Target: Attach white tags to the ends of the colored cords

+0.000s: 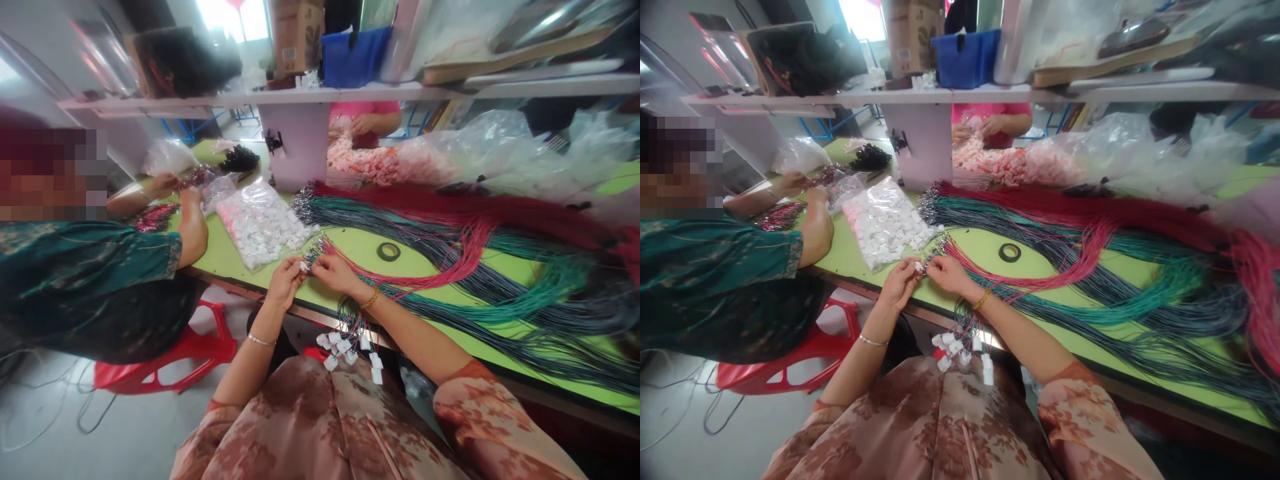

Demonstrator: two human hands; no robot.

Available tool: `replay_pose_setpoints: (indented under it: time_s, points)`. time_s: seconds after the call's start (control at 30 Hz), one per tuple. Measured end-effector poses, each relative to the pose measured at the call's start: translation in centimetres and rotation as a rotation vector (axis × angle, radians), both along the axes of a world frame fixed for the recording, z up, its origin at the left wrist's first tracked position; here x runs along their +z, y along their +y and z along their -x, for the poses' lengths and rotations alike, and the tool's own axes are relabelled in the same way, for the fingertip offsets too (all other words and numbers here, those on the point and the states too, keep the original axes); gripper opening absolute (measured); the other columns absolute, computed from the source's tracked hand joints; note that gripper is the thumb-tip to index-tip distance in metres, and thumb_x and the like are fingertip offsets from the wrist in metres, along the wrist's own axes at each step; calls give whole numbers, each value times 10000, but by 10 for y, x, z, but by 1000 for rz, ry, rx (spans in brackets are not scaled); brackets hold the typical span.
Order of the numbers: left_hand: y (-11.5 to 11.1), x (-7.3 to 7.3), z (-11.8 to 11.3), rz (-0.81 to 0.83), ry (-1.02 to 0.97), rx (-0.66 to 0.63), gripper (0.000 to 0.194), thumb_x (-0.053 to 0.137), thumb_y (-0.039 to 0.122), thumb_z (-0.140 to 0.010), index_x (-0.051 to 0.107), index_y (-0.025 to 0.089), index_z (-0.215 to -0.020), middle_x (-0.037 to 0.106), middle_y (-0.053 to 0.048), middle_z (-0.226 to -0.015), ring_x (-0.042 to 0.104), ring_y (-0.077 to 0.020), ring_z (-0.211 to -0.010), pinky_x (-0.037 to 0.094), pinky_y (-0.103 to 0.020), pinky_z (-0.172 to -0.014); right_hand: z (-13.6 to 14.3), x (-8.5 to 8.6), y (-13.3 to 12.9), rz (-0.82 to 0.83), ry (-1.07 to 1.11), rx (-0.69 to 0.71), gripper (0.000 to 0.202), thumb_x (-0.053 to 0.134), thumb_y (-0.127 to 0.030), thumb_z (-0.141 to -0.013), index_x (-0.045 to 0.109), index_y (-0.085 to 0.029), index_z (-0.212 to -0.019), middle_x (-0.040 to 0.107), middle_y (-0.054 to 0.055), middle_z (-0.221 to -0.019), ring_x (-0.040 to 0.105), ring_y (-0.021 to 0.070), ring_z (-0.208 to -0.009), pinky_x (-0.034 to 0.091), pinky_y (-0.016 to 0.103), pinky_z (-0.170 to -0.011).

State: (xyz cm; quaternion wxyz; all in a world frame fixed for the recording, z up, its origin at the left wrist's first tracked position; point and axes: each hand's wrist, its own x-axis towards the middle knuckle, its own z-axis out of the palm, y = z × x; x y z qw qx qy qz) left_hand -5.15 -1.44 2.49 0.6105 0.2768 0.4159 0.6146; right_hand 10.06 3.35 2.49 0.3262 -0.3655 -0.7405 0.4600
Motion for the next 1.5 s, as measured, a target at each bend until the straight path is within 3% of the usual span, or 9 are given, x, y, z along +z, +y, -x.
replay_pose_setpoints:
  time_s: [0.17, 0.4, 0.5, 0.67, 0.8, 0.9, 1.17, 1.33, 1.5]
  points:
    - [-4, -5, -9, -113, 204, 79, 332, 814, 321, -616, 643, 136, -832, 624, -1, -713, 527, -64, -594, 421, -193, -579, 1, -5, 1, 316, 43, 12, 238, 518, -371, -748, 517, -161, -636, 422, -58, -525, 330, 75, -490, 240, 215, -489]
    - [-4, -22, -16, -15, 163, 171, 334, 798, 358, -619, 628, 139, -804, 601, 18, -653, 502, -56, -537, 382, -186, -530, -3, -5, -13, -119, -122, -20, 226, 500, -311, -821, 574, -146, -686, 534, -19, -606, 404, 89, -559, 297, 219, -558]
    - [-7, -25, -20, -41, 184, 157, 317, 798, 342, -622, 629, 139, -796, 589, 23, -638, 503, -60, -542, 394, -193, -542, -6, -4, -20, -205, -256, -63, 246, 494, -300, -842, 567, -151, -662, 522, -21, -569, 372, 87, -520, 265, 227, -542]
    - [-5, -28, -19, 4, 181, 95, 304, 797, 323, -615, 637, 134, -791, 589, 16, -629, 488, -60, -521, 375, -195, -515, -22, -7, 4, -175, -286, 71, 263, 464, -315, -875, 614, -142, -744, 613, 7, -687, 474, 105, -607, 323, 212, -590]
    - [4, -33, -17, 39, 78, 123, 342, 810, 345, -585, 622, 133, -778, 596, 6, -673, 507, -60, -558, 376, -188, -525, -33, -11, 38, -222, -578, -137, 202, 520, -320, -843, 640, -157, -840, 659, 37, -804, 519, 134, -676, 316, 229, -601]
    - [8, -36, -18, 59, 53, 115, 356, 814, 349, -577, 620, 133, -783, 592, 6, -688, 516, -61, -570, 384, -193, -536, -34, -12, 50, -243, -767, -180, 177, 522, -312, -837, 642, -184, -862, 678, 51, -870, 554, 159, -731, 307, 243, -599]
    - [5, -37, -16, 35, 68, 84, 355, 806, 370, -607, 608, 135, -786, 591, 1, -708, 530, -67, -592, 399, -202, -550, -27, -7, 43, -332, -925, -122, 278, 422, -321, -919, 621, -177, -1050, 678, 130, -1074, 620, 229, -916, 392, 285, -729]
    - [3, -37, -17, 36, 52, 89, 336, 802, 359, -620, 610, 137, -785, 604, -4, -706, 537, -71, -591, 408, -209, -554, -28, -4, 40, -283, -945, -164, 350, 331, -325, -962, 590, -126, -1088, 684, 181, -1028, 635, 251, -885, 403, 306, -730]
    - [2, -38, -17, 30, 37, 85, 350, 811, 364, -610, 612, 137, -789, 610, -5, -707, 539, -70, -598, 408, -207, -560, -31, -2, 38, -336, -948, -68, 309, 359, -317, -952, 578, -157, -1100, 675, 153, -1093, 626, 248, -944, 407, 295, -728]
